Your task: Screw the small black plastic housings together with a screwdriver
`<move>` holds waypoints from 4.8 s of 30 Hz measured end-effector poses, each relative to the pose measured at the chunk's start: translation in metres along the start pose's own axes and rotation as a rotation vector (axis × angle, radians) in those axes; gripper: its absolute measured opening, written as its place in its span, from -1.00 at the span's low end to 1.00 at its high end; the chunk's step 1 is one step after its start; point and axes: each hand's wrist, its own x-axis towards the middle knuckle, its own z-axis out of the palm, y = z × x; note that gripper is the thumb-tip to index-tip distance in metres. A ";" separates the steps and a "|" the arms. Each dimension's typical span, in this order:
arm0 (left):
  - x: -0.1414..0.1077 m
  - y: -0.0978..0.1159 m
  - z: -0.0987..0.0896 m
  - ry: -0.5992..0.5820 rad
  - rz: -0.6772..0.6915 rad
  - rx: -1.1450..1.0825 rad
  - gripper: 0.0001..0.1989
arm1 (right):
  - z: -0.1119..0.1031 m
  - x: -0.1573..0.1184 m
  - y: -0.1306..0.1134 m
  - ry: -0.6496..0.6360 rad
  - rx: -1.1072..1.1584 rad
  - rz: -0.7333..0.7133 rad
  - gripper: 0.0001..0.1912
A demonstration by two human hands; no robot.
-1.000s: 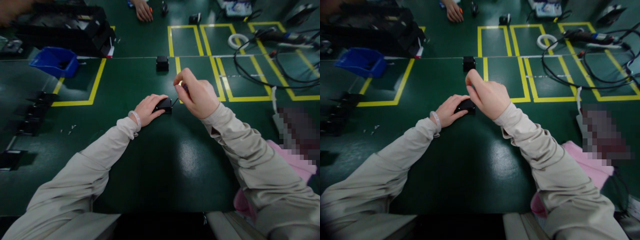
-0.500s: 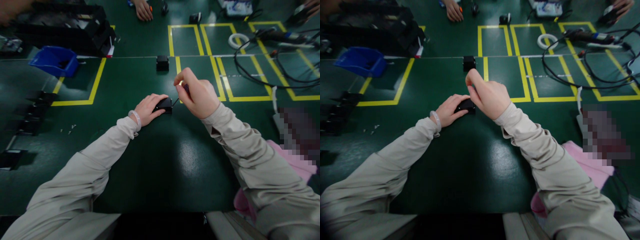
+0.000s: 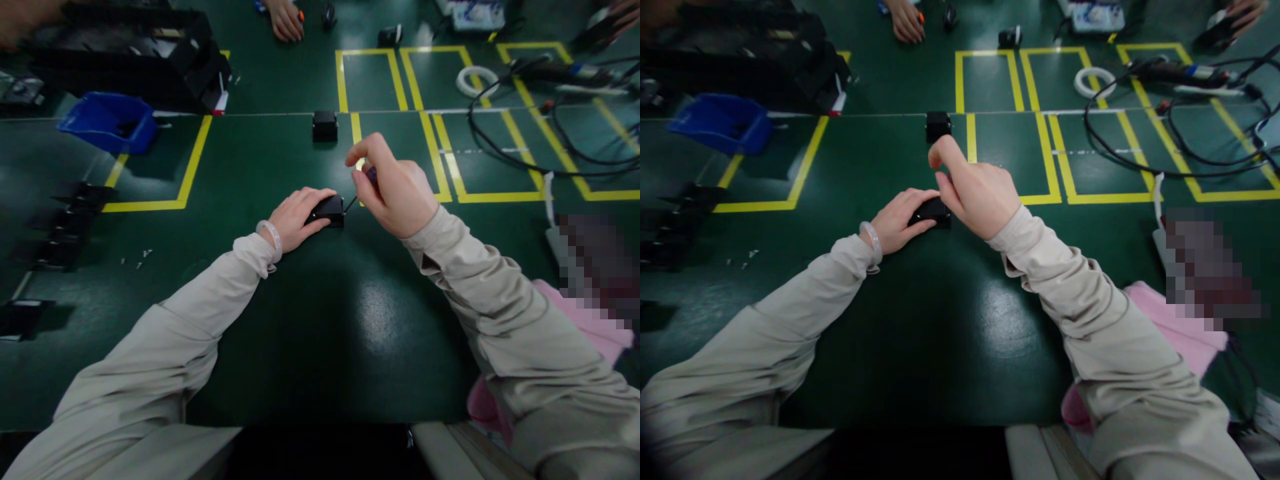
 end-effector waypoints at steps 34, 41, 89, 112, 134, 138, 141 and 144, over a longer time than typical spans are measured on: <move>0.000 -0.003 0.002 0.020 0.017 0.018 -0.47 | 0.001 0.000 0.000 -0.009 0.000 -0.035 -0.65; 0.000 -0.005 0.003 0.024 0.029 0.024 -0.47 | 0.002 0.000 0.001 0.004 -0.001 -0.048 -0.65; 0.000 -0.002 0.002 0.017 0.014 0.013 -0.48 | 0.003 0.000 0.002 0.009 0.020 -0.034 -0.65; 0.000 -0.003 0.003 0.018 0.011 0.015 -0.45 | 0.003 -0.001 0.000 -0.008 0.010 -0.049 -0.66; 0.001 -0.002 0.003 0.014 0.016 0.007 -0.46 | 0.002 -0.001 -0.001 -0.015 0.014 -0.045 -0.68; 0.001 -0.001 0.002 0.009 0.007 0.013 -0.46 | 0.002 -0.001 -0.001 -0.017 0.021 -0.044 -0.68; 0.001 -0.001 0.002 0.012 0.008 0.019 -0.46 | 0.002 -0.001 -0.001 -0.013 0.023 -0.048 -0.68; 0.001 -0.002 0.003 0.022 0.027 0.022 -0.46 | 0.001 -0.001 -0.002 -0.018 0.023 -0.044 -0.69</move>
